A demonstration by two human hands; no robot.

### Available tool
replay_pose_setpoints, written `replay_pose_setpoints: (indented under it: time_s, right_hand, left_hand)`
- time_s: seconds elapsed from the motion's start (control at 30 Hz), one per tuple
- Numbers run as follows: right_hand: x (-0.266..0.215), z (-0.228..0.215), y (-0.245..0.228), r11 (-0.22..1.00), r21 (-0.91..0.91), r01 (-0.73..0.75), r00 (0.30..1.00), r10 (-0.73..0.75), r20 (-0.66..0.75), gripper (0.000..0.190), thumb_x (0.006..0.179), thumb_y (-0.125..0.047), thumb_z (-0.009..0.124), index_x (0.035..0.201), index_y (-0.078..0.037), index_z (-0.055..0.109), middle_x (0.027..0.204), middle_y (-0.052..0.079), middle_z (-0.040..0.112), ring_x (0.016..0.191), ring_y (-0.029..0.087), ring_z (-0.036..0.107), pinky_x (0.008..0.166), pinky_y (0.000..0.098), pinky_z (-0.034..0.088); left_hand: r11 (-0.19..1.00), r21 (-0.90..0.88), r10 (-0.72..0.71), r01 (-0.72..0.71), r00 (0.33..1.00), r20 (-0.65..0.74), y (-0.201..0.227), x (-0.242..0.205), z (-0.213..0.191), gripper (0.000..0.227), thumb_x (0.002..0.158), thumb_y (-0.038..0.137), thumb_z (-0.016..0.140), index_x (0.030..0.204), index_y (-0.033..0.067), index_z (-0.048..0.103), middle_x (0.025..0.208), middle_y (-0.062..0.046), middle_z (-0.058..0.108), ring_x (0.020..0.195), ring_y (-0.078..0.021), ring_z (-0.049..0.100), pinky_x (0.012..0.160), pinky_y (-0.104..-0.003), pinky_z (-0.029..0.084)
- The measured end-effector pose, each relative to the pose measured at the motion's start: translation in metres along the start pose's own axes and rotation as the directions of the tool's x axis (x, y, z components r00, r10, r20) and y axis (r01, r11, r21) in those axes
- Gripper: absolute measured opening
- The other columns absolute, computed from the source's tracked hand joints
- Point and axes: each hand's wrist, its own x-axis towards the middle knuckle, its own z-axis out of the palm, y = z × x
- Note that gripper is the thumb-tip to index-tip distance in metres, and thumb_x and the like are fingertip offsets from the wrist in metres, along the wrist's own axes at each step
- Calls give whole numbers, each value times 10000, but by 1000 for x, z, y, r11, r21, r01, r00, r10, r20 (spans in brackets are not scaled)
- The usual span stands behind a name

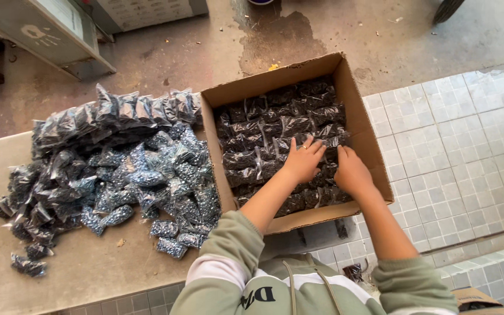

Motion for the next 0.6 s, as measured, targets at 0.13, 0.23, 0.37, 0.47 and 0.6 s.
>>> replay_pose_setpoints:
  time_s: [0.13, 0.23, 0.37, 0.47, 0.6]
  right_hand:
    - [-35, 17, -64, 946, 74, 317, 920, -287, -267, 526, 731, 3, 600, 1255, -25, 577, 1159, 153, 589, 1153, 344, 592, 935, 412, 502]
    - [-56, 14, -139, 929, 174, 325, 918, -266, -294, 479, 757, -91, 619, 1234, -131, 616, 1106, 39, 605, 1067, 241, 633, 863, 349, 528]
    - [-77, 9, -246, 679, 655, 332, 941, -290, -175, 325, 826, -27, 652, 1137, -108, 696, 1027, 49, 650, 914, 236, 701, 766, 310, 572]
    - [-84, 40, -331, 473, 855, 213, 923, -385, -17, 295, 852, 13, 631, 1127, -64, 706, 1047, 101, 646, 831, 222, 719, 747, 314, 585]
    - [-87, 134, -439, 343, 939, -17, 818, -535, 210, 311, 836, 69, 594, 1133, 29, 680, 1057, 172, 608, 772, 249, 730, 743, 370, 585]
  left_hand:
    - [995, -99, -24, 31, 997, 70, -12, -56, 3, 812, 792, 415, 701, 1464, 97, 374, 1495, -96, 407, 1437, -332, 311, 1110, -720, 197]
    - [996, -90, -25, 6, 976, -216, -32, -131, -10, 457, 780, 258, 569, 1141, -19, 616, 1137, -167, 633, 1189, -367, 586, 1026, -595, 382]
    - [950, -306, -190, 59, 889, -417, -67, -265, -56, 438, 820, 255, 623, 1166, -11, 585, 1164, -172, 623, 1162, -348, 601, 986, -485, 460]
    - [836, -540, -405, 103, 780, -478, -104, -358, -55, 416, 835, 218, 674, 1181, 3, 590, 1165, -166, 629, 1147, -330, 606, 970, -419, 489]
    - [647, -710, -684, 278, 624, -379, -163, -468, -14, 373, 816, 234, 701, 1133, 48, 639, 1136, -113, 654, 1115, -287, 624, 957, -395, 502]
